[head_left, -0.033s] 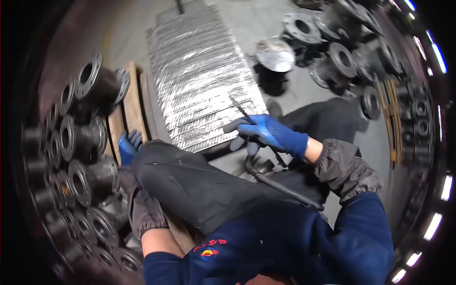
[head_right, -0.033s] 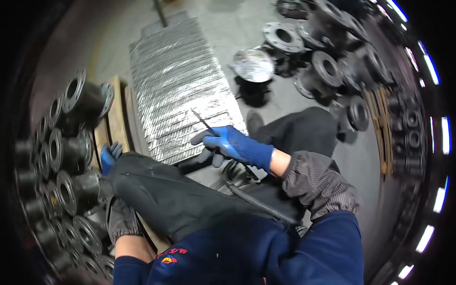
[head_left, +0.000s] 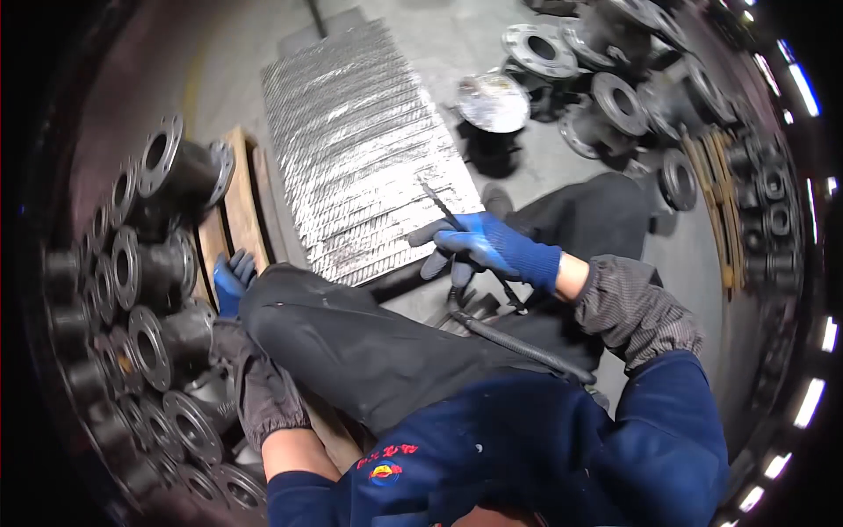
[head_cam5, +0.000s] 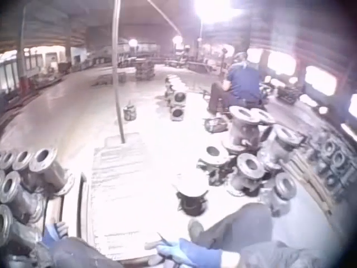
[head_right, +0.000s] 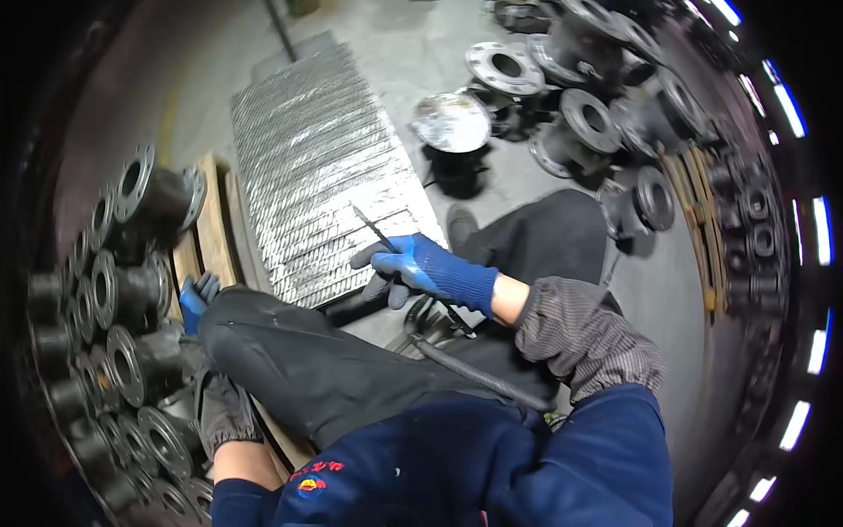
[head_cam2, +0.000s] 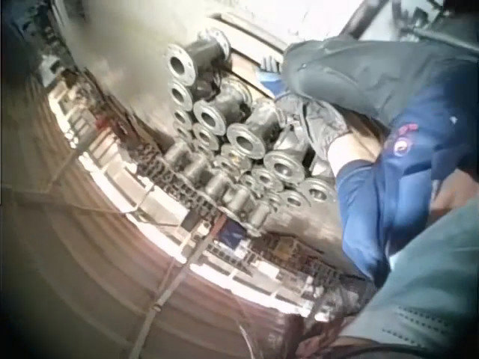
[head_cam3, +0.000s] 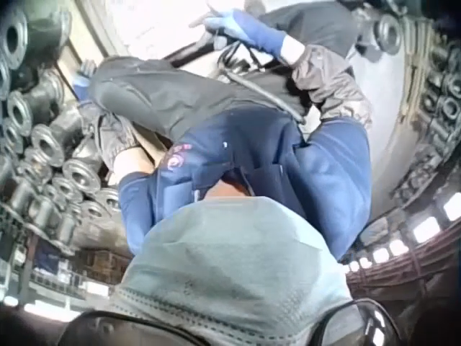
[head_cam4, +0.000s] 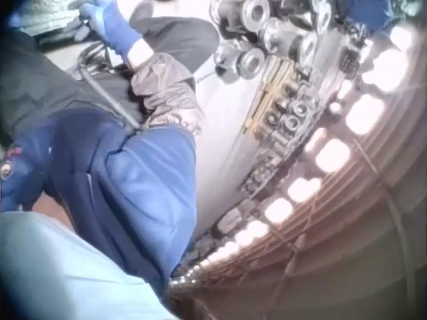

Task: The person handles several metal valve housings, turning them over and using a handheld air tool and a metal file to clean the internal surfaces and edges.

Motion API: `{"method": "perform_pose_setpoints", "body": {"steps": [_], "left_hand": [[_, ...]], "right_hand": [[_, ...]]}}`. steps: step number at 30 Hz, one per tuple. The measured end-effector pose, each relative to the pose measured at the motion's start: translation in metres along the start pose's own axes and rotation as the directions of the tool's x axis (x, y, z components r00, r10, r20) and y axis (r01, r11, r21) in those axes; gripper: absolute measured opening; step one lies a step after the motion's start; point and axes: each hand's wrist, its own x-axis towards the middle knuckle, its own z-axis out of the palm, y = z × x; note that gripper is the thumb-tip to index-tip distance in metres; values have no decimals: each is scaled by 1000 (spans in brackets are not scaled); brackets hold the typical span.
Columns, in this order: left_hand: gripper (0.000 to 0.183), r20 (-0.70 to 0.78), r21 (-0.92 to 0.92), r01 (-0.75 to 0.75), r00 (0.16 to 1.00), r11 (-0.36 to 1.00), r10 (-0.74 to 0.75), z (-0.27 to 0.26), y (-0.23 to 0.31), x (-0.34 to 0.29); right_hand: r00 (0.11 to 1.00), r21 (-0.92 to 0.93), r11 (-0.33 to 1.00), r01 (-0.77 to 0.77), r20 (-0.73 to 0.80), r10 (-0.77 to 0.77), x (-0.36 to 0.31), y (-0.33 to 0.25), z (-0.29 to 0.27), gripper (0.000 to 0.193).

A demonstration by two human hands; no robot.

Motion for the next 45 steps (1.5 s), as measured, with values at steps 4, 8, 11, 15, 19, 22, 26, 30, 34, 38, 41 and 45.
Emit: {"method": "perform_pose_setpoints", "body": {"steps": [4,8,11,15,19,22,26,30,34,38,41,45], "left_hand": [[58,49,9,-155,987,988,154,47,65,-53],[58,257,-10,-333,910,943,324,82,113,-84],[61,373,-98,-395,836,913,402,114,119,-115],[50,470,62,-424,811,903,349,159,113,-136],[44,571,122,-419,771,900,281,210,71,-134],[45,720,208,-348,687,914,98,231,62,-121],[39,685,365,-390,728,845,40,291,46,-136],[41,757,459,-541,653,705,8,371,38,-160],[43,829,479,-634,554,608,-77,472,35,-181],[44,891,424,-674,430,605,-145,577,25,-207],[46,902,431,-774,356,464,-245,644,1,-215],[46,939,296,-948,267,116,-214,707,16,-249]], "right_hand": [[978,-12,997,70,-196,-71,-44,50,-29,34],[942,75,984,161,-309,-131,-66,77,-35,35],[940,73,973,220,-281,-192,-55,68,-29,35],[896,-21,926,378,-245,-371,-72,30,-23,35],[851,-132,890,437,-257,-457,-80,-12,-48,36],[819,-175,867,466,-285,-498,-79,-39,-80,38],[633,9,700,714,-434,-641,-71,-49,-121,50],[587,-29,699,714,-519,-621,-106,-57,-168,54],[412,126,572,811,-816,-405,-128,-57,-228,56],[235,139,279,950,-907,-349,-155,-37,-271,54],[285,204,288,936,-918,-276,-169,-24,-271,52],[278,205,245,948,-908,-314,-188,-30,-263,52]]}}
